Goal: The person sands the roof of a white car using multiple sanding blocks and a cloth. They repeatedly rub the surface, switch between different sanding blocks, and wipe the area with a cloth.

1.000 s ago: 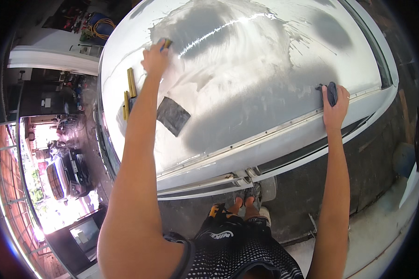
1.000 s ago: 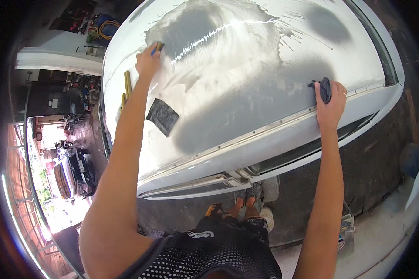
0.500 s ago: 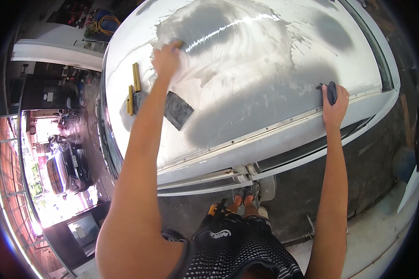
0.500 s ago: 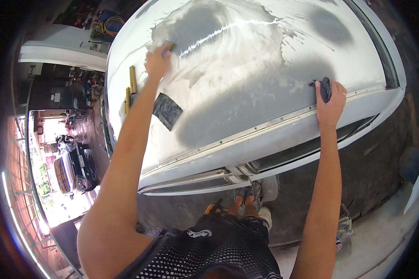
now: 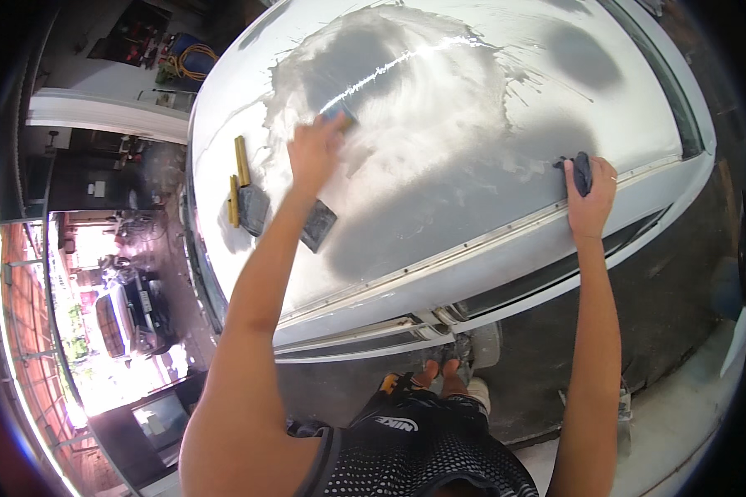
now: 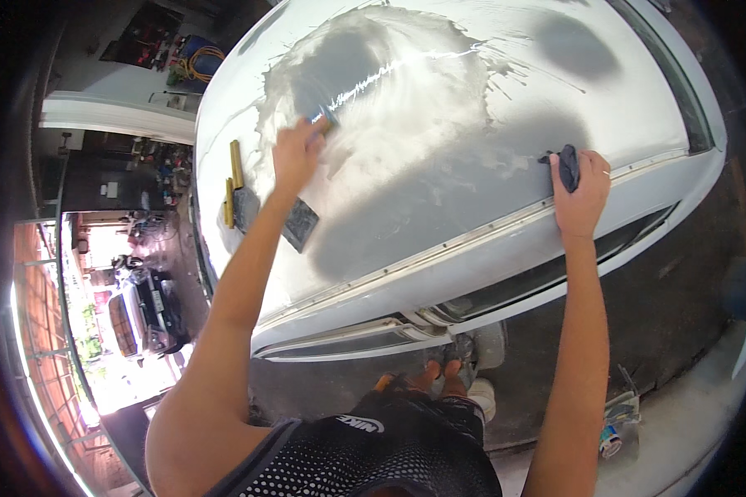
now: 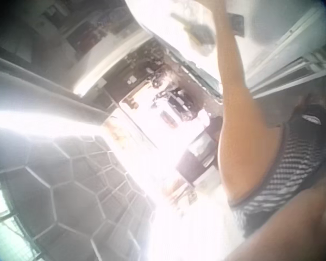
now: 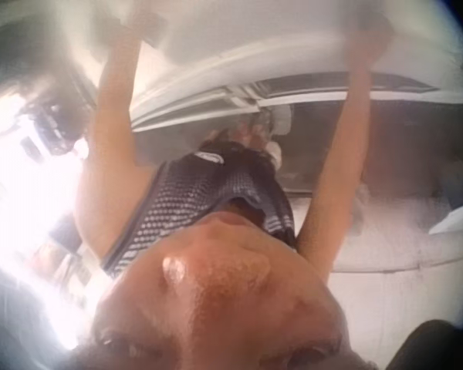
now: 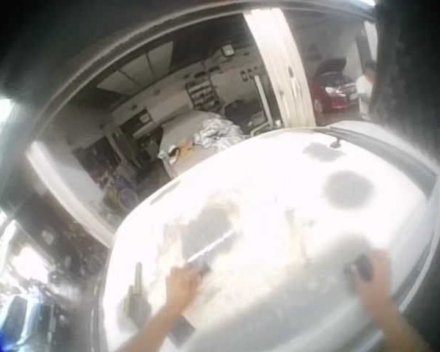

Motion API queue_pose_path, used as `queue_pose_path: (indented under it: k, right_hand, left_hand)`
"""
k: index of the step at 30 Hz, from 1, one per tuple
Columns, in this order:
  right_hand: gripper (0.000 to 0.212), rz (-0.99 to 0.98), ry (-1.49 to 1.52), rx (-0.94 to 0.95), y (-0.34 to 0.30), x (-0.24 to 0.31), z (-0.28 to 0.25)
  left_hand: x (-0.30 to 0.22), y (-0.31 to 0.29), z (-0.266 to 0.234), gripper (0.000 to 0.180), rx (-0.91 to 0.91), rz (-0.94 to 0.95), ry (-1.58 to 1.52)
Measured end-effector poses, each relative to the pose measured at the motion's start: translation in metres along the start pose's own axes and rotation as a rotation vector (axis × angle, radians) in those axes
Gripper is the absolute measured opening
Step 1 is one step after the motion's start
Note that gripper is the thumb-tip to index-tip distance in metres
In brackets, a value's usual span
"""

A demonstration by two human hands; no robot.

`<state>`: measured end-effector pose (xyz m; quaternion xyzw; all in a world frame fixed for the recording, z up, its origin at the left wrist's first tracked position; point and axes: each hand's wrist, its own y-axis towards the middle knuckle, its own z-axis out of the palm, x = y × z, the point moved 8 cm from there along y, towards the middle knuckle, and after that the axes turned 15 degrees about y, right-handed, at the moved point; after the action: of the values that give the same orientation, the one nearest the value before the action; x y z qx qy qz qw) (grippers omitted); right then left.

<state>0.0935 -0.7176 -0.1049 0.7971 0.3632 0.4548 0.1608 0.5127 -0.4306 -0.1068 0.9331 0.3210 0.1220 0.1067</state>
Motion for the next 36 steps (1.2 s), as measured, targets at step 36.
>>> queue_pose_path:
  k: [36]
  right_hand:
    - [0.032,0.019,0.063,0.017,0.003,0.010,0.005]
  left_hand:
    - [-0.033,0.186,0.015,0.043,0.076,-0.141,0.113]
